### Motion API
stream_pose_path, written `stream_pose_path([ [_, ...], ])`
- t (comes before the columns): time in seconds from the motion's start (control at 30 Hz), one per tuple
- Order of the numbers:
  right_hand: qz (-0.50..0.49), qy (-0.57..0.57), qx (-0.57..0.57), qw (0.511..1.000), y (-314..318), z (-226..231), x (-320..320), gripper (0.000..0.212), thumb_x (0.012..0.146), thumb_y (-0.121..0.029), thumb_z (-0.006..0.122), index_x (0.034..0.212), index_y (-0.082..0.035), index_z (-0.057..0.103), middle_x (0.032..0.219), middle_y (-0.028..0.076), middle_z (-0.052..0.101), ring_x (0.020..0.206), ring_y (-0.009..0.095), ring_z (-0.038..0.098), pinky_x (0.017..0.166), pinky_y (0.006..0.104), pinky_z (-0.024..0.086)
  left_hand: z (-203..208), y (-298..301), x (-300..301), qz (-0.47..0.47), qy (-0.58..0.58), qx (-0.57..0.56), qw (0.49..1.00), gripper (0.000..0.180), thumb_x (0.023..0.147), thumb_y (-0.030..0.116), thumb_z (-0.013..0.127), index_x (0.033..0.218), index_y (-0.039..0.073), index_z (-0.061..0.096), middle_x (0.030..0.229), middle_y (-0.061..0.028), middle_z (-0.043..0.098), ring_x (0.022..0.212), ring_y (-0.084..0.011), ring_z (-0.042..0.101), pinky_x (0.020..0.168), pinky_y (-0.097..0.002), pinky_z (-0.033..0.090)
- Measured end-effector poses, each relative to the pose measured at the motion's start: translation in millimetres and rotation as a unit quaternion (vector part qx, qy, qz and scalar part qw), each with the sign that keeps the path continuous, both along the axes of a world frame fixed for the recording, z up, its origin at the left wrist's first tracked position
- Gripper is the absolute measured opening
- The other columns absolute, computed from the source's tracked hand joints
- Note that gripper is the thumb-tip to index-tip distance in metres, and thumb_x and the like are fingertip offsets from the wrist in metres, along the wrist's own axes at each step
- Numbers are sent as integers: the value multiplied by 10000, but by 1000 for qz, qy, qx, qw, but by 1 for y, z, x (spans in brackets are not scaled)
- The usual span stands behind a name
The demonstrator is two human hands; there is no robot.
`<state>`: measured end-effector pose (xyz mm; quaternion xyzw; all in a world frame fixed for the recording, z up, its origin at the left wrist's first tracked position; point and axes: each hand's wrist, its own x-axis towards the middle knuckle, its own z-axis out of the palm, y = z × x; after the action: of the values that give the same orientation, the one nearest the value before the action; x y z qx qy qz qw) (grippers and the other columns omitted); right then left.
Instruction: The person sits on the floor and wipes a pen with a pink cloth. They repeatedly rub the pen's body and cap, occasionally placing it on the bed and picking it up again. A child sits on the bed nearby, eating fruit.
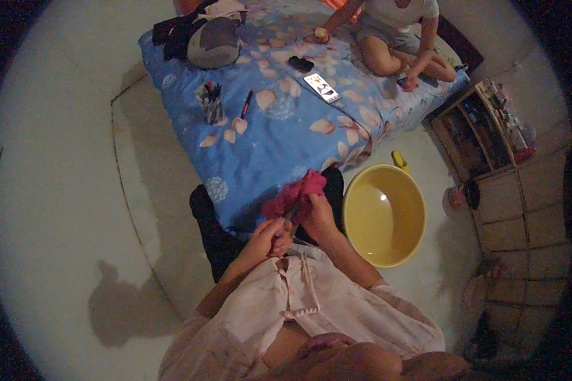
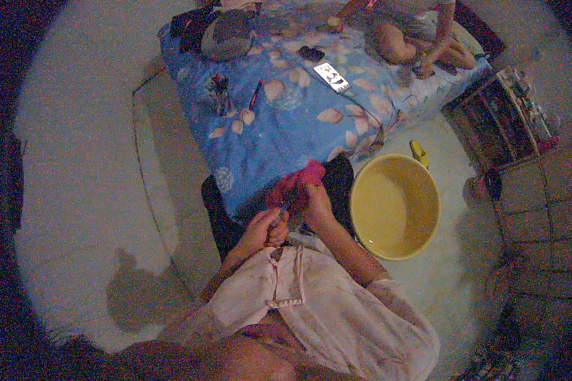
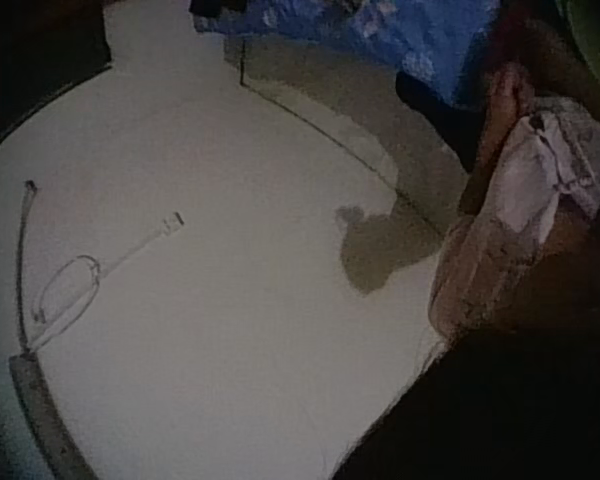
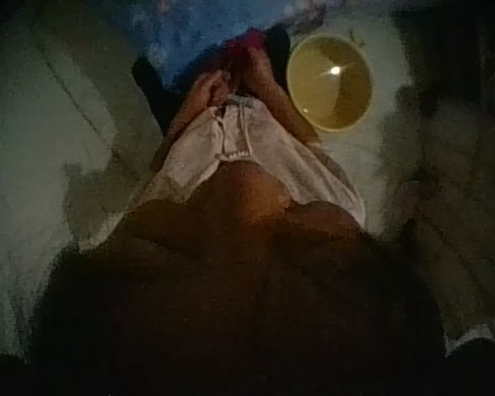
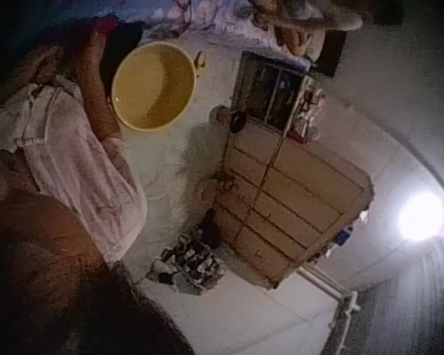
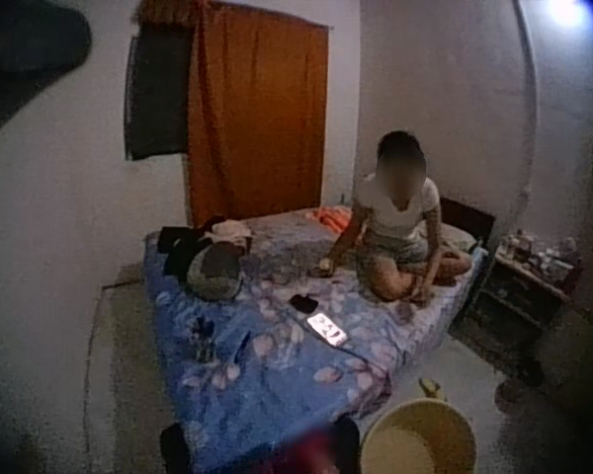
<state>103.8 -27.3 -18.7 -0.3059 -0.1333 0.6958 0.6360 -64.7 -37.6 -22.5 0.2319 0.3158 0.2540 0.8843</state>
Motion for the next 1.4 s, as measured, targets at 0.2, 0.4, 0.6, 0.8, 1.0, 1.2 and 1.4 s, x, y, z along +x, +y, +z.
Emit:
stream_pose_path([
  [0.2, 28, -55, -5, 998, -16, -31, -18, 269, 875, -217, 550, 1106, -88, 508, 1007, 48, 580, 932, 202, 568, 818, 351, 466, 10, -3, 5, 37, 146, 136, 979, 267, 969, 261, 428, 904, 39, 562, 556, -1, 457, 444, -90, 392, 397, -237, 294],
  [0.4, -8, -32, -35, 999, 0, -5, -15, 241, 875, -138, 494, 1106, -74, 508, 981, 81, 597, 888, 221, 592, 748, 358, 500, 18, -6, 6, 33, 253, 315, 914, 256, 968, 214, 445, 893, 1, 566, 589, -5, 493, 496, -79, 439, 444, -237, 346],
  [0.6, 78, -32, -27, 996, -13, -28, -12, 370, 846, -239, 575, 1163, -84, 463, 1051, 73, 562, 960, 241, 570, 838, 375, 473, 23, -7, 8, 60, 241, 307, 919, 234, 966, 189, 448, 887, 1, 561, 588, -4, 486, 498, -66, 427, 453, -232, 347],
  [0.8, 24, 14, 4, 1000, 0, -22, 3, 387, 843, -244, 587, 1181, -106, 457, 1032, 61, 559, 962, 234, 568, 841, 377, 467, 23, -6, 5, 8, 239, 307, 921, 268, 973, 223, 437, 885, 3, 564, 598, -14, 507, 508, -83, 450, 474, -243, 363],
  [1.0, 78, -22, -44, 996, -16, -25, -9, 364, 855, -252, 560, 1174, -94, 483, 1050, 51, 557, 973, 236, 548, 867, 404, 446, 20, -6, 9, 54, 214, 290, 931, 239, 973, 211, 434, 885, 20, 547, 585, 3, 485, 471, -67, 411, 435, -219, 326],
  [1.2, 36, 19, 60, 997, 2, 3, -9, 331, 842, -247, 561, 1122, -81, 508, 1008, 67, 581, 919, 235, 571, 808, 391, 472, 11, -3, 6, 40, 183, 256, 948, 259, 976, 249, 432, 916, 23, 542, 592, 6, 470, 469, -68, 404, 424, -223, 317],
  [1.4, 46, -246, 43, 967, -8, -15, -4, 321, 865, -218, 531, 1153, -82, 498, 1026, 53, 581, 939, 211, 569, 832, 354, 469, 16, 1, 2, 4, 160, 175, 972, 300, 981, 288, 401, 936, 28, 543, 584, -1, 475, 464, -84, 414, 415, -225, 311],
])
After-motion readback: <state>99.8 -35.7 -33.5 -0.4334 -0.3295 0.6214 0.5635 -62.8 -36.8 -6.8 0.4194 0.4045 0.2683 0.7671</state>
